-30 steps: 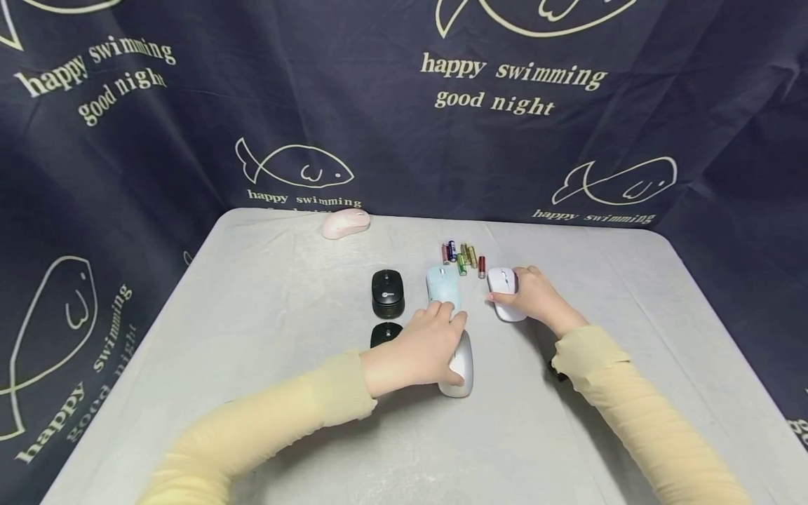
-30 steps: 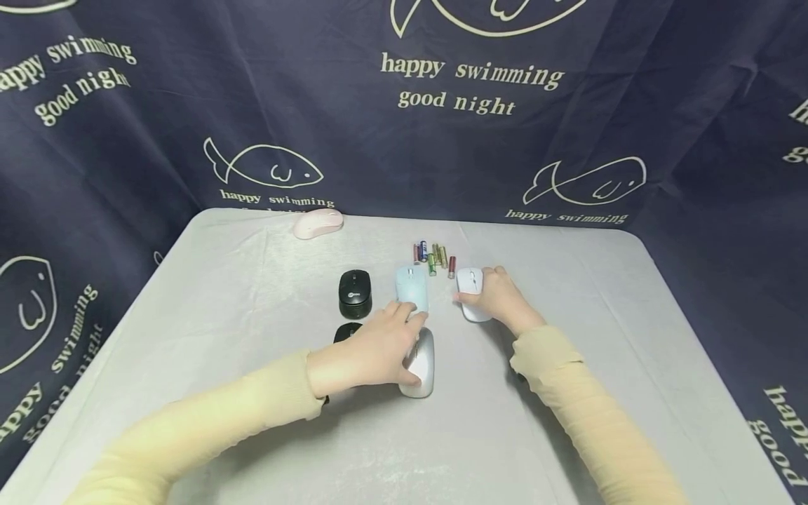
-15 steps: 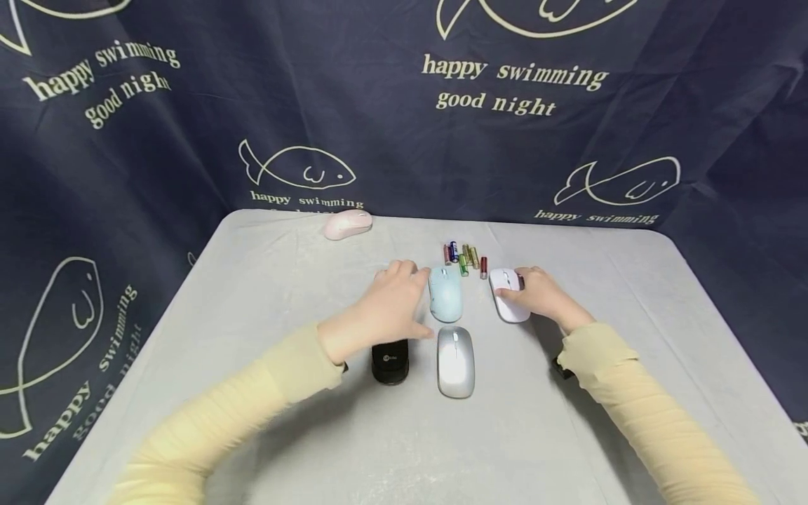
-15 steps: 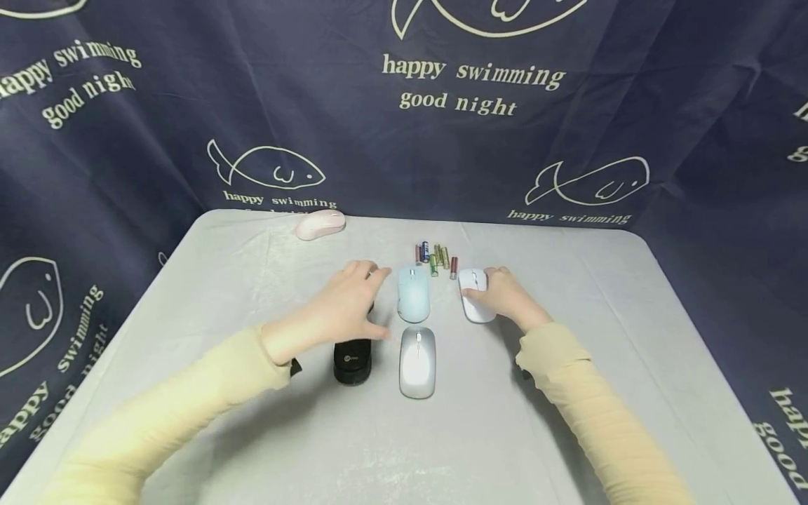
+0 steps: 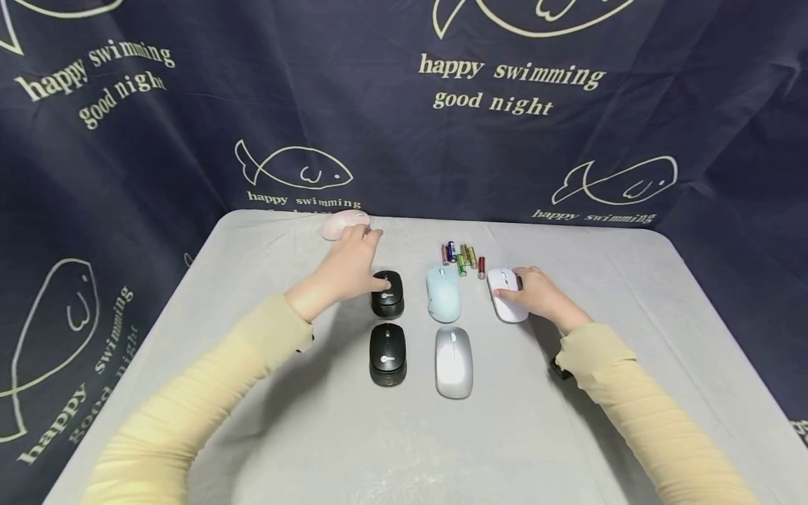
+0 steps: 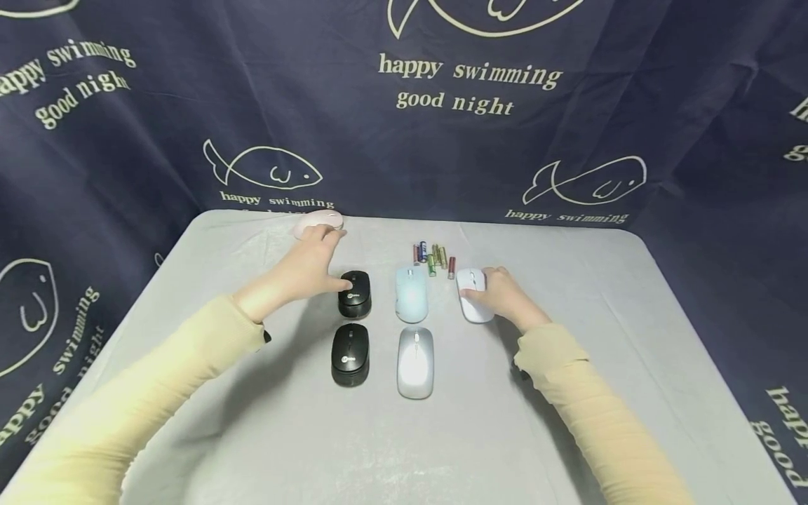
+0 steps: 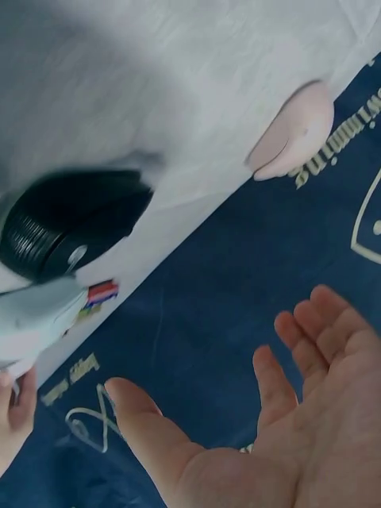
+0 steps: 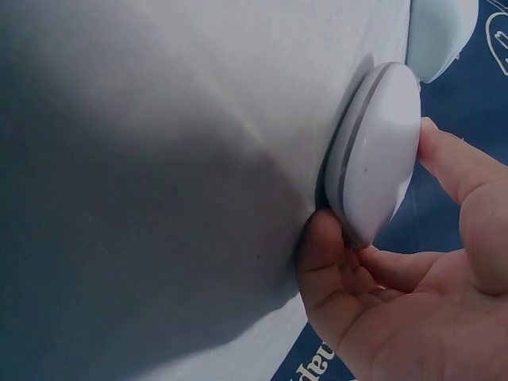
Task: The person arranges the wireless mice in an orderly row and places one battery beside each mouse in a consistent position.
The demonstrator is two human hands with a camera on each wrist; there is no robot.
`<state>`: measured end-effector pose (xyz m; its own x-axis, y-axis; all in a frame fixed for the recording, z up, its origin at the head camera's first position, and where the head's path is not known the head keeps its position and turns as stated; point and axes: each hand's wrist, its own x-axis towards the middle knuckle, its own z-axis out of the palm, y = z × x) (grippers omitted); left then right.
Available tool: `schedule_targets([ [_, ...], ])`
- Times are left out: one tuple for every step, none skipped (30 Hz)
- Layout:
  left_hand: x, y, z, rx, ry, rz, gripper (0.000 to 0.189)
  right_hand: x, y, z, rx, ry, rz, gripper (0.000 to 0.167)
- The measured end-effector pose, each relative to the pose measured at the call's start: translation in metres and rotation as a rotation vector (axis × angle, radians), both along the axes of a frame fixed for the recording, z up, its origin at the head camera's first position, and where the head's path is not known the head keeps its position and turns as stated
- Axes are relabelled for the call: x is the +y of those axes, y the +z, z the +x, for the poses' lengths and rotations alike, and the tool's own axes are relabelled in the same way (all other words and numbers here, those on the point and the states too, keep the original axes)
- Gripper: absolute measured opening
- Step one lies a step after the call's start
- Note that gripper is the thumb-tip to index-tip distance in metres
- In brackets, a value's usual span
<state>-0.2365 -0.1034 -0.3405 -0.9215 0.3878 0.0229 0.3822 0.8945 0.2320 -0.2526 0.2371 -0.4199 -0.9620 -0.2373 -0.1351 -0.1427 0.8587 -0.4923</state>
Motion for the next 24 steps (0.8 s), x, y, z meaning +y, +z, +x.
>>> schedule_targets([
  [-0.002,-0.001,-0.003,0.006,0.000,0.007,0.092,0.000,0.000,0.000,0.001,0.002,-0.001,0.067],
  [-0.004,-0.001,-0.006,0.011,0.001,0.014,0.092,0.000,-0.001,0.000,0.003,0.002,0.001,0.067],
  [-0.007,-0.002,-0.009,0.015,0.001,0.019,0.092,0.000,-0.001,0.000,0.005,0.004,0.003,0.066],
  [-0.009,-0.003,-0.012,0.018,0.002,0.024,0.091,0.000,-0.002,-0.001,0.006,0.004,0.004,0.066],
  [-0.011,-0.004,-0.015,0.021,0.005,0.025,0.092,0.001,-0.002,-0.001,0.008,0.005,0.006,0.067],
  [-0.013,-0.005,-0.019,0.024,0.009,0.027,0.092,0.001,-0.003,-0.001,0.009,0.005,0.006,0.067],
  [-0.015,-0.005,-0.022,0.028,0.013,0.030,0.092,0.001,-0.003,-0.002,0.010,0.006,0.007,0.068],
  [-0.018,-0.006,-0.026,0.031,0.017,0.036,0.092,0.002,-0.004,-0.002,0.010,0.005,0.006,0.068],
  [-0.020,-0.007,-0.030,0.035,0.019,0.043,0.092,0.002,-0.005,-0.002,0.008,0.004,0.006,0.068],
  [-0.023,-0.008,-0.034,0.036,0.019,0.051,0.091,0.002,-0.005,-0.002,0.006,0.002,0.004,0.069],
  [-0.025,-0.009,-0.037,0.044,0.018,0.057,0.091,0.002,-0.006,-0.002,0.004,0.000,0.004,0.069],
  [-0.027,-0.010,-0.041,0.049,0.016,0.064,0.091,0.003,-0.006,-0.002,0.000,-0.002,0.003,0.070],
  [-0.029,-0.011,-0.045,0.054,0.014,0.069,0.090,0.003,-0.006,-0.002,-0.003,-0.004,0.002,0.070],
  [-0.031,-0.012,-0.048,0.062,0.012,0.073,0.090,0.003,-0.007,-0.002,-0.005,-0.006,0.000,0.070],
  [-0.033,-0.012,-0.051,0.070,0.011,0.077,0.090,0.003,-0.007,-0.002,-0.009,-0.009,0.000,0.070],
  [-0.034,-0.012,-0.054,0.074,0.015,0.082,0.090,0.003,-0.006,-0.002,-0.012,-0.011,-0.001,0.071],
  [-0.036,-0.013,-0.057,0.081,0.022,0.085,0.090,0.003,-0.006,-0.002,-0.015,-0.013,0.000,0.071],
  [-0.037,-0.013,-0.059,0.084,0.030,0.088,0.089,0.002,-0.006,-0.002,-0.018,-0.015,0.000,0.071],
  [-0.038,-0.013,-0.062,0.088,0.036,0.088,0.089,0.002,-0.006,-0.002,-0.020,-0.017,-0.001,0.072],
  [-0.039,-0.013,-0.064,0.092,0.043,0.089,0.089,0.002,-0.005,-0.002,-0.020,-0.018,-0.001,0.072],
  [-0.040,-0.014,-0.067,0.091,0.050,0.088,0.088,0.002,-0.005,-0.002,-0.020,-0.019,0.001,0.072],
  [-0.041,-0.015,-0.070,0.089,0.055,0.087,0.088,0.002,-0.005,-0.002,-0.017,-0.018,0.000,0.072],
  [-0.041,-0.016,-0.072,0.090,0.057,0.083,0.087,0.002,-0.006,-0.002,-0.014,-0.017,-0.004,0.072],
  [-0.042,-0.017,-0.075,0.091,0.058,0.081,0.086,0.002,-0.006,-0.002,-0.010,-0.017,-0.008,0.071],
])
